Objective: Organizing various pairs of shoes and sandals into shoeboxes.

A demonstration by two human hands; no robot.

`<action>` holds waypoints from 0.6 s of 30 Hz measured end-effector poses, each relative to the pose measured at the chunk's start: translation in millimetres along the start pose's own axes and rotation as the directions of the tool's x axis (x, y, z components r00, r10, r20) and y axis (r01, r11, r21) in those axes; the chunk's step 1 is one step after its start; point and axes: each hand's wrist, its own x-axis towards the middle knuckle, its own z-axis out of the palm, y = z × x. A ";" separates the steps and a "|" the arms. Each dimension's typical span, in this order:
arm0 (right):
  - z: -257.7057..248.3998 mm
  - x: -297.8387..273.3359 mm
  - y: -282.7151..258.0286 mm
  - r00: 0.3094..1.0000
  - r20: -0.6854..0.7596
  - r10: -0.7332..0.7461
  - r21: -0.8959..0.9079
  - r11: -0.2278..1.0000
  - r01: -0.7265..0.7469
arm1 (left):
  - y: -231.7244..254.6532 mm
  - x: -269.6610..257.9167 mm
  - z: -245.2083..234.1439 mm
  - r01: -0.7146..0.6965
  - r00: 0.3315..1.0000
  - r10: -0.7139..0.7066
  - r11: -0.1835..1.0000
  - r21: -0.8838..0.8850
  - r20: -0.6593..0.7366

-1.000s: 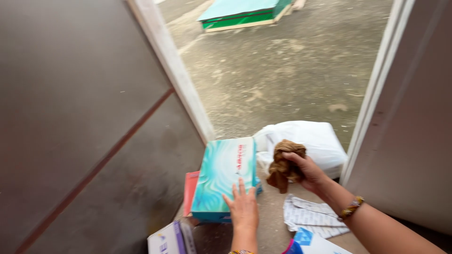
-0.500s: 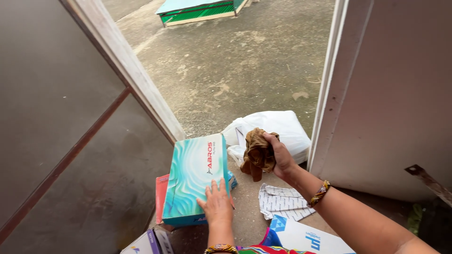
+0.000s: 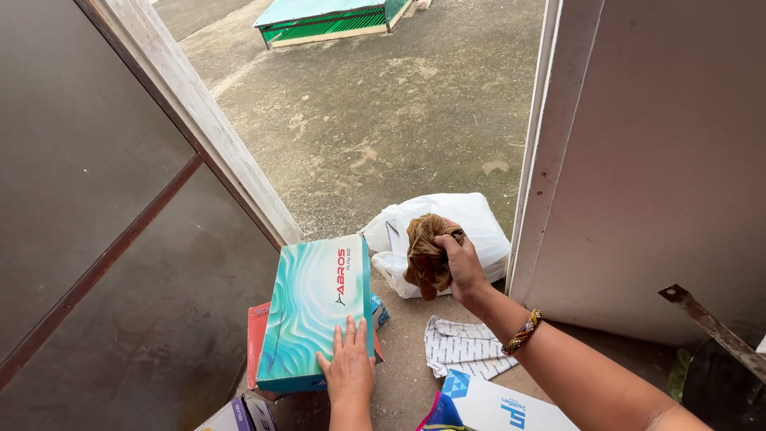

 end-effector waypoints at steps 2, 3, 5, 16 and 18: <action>2.0 -2.5 0.7 0.999 0.032 -0.036 0.001 0.999 0.036 | -1.3 -0.1 2.3 -0.007 1.000 0.008 1.000 0.014 -0.017; 2.5 -3.6 0.5 0.995 0.062 -0.076 0.003 0.997 0.076 | -1.1 0.2 3.5 -0.019 0.999 0.020 0.999 0.029 -0.036; 5.0 -9.1 -5.4 0.997 0.049 -0.061 -0.017 0.998 0.061 | -5.7 3.5 11.6 -0.017 0.997 0.013 0.999 -0.051 -0.079; 12.5 -12.9 -9.2 0.995 0.068 -0.076 0.012 0.997 0.076 | -60.1 14.4 33.2 0.344 0.847 -0.470 0.840 -0.419 -0.247; 11.4 -12.2 -7.6 0.993 0.082 -0.081 -0.014 0.996 0.083 | -74.4 26.2 51.6 0.426 0.704 -0.668 0.669 -0.609 -0.242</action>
